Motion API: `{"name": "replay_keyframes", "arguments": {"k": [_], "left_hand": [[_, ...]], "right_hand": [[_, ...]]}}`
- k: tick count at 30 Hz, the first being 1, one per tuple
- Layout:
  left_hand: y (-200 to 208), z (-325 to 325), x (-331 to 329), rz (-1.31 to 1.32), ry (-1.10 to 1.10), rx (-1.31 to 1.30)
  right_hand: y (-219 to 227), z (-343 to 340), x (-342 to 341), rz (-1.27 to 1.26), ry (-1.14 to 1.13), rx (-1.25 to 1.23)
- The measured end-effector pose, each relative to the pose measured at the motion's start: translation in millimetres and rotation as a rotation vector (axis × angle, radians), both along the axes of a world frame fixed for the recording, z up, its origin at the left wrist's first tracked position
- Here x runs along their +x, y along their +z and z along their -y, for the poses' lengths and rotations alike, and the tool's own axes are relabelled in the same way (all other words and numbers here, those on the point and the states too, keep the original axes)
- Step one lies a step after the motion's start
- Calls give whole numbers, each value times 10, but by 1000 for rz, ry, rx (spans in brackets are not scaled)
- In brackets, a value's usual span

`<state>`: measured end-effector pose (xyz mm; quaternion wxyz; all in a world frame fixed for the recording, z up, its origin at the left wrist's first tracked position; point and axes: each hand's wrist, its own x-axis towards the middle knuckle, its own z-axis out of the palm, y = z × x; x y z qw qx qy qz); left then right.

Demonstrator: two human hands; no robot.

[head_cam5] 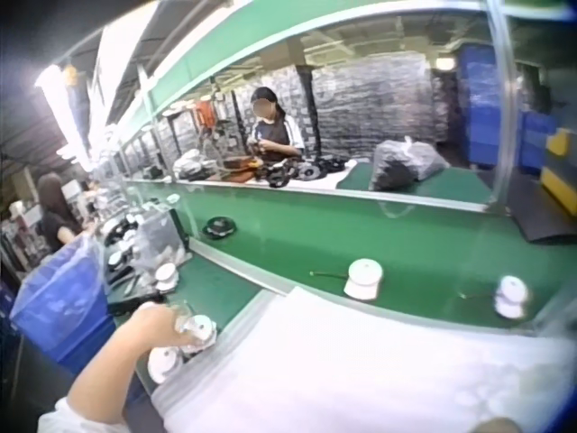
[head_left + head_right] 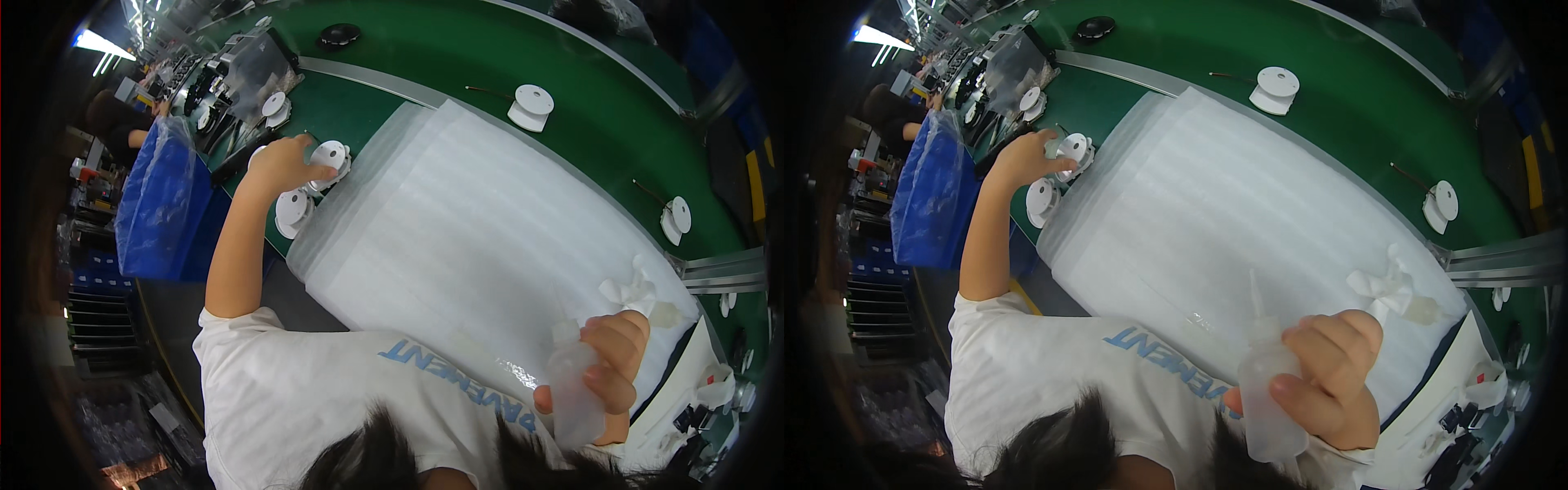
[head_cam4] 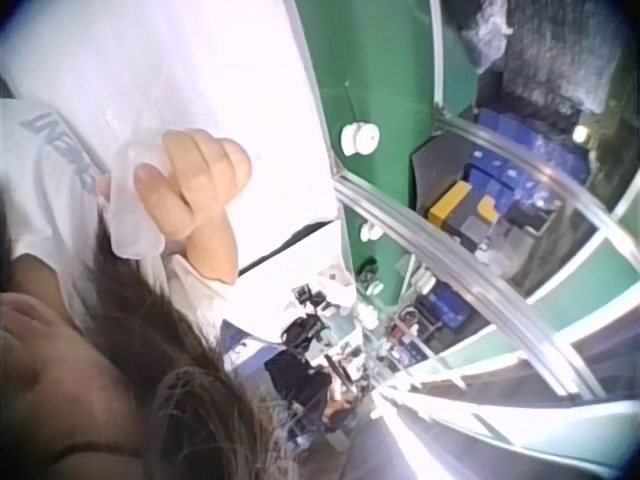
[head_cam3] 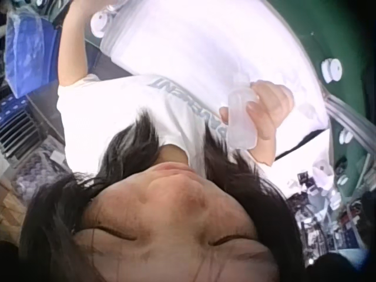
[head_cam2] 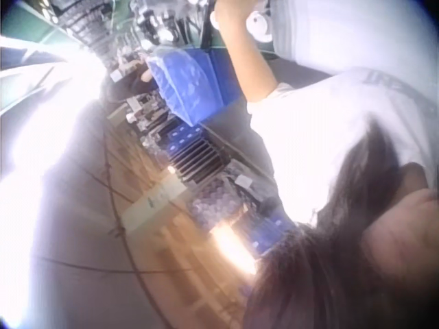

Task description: Assembling plastic components and applying adhesive on a production line.

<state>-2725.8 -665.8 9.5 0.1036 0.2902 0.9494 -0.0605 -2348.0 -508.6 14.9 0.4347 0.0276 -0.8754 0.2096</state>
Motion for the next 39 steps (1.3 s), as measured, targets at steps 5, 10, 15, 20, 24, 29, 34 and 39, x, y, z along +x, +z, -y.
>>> {"name": "replay_keyframes", "arguments": {"k": [5,10,15,20,24,29,34,39], "left_hand": [[-199,88,-423,133,-165,252],[32,-307,-377,-47,-106,311],[-8,-748,232,855,-448,1589],[-373,-828,418,254,-987,1585],[-677,-794,12,-198,-1446,1424],[-711,-860,-272,-211,-1449,1441],[-674,-834,-765,-310,-1482,1436],[-707,-838,-1220,-343,-1427,1430]], "right_hand": [[5,46,-246,-32,24,26],[7,46,-537,-61,-7,71],[34,19,-734,-96,-39,44],[5,8,-1073,-140,-75,-24],[-34,-16,-1530,-157,-57,-42],[-105,-36,-1991,-126,-79,-41],[-99,-26,-2538,-140,-96,-62],[-165,-30,-3031,-139,-98,-63]]}}
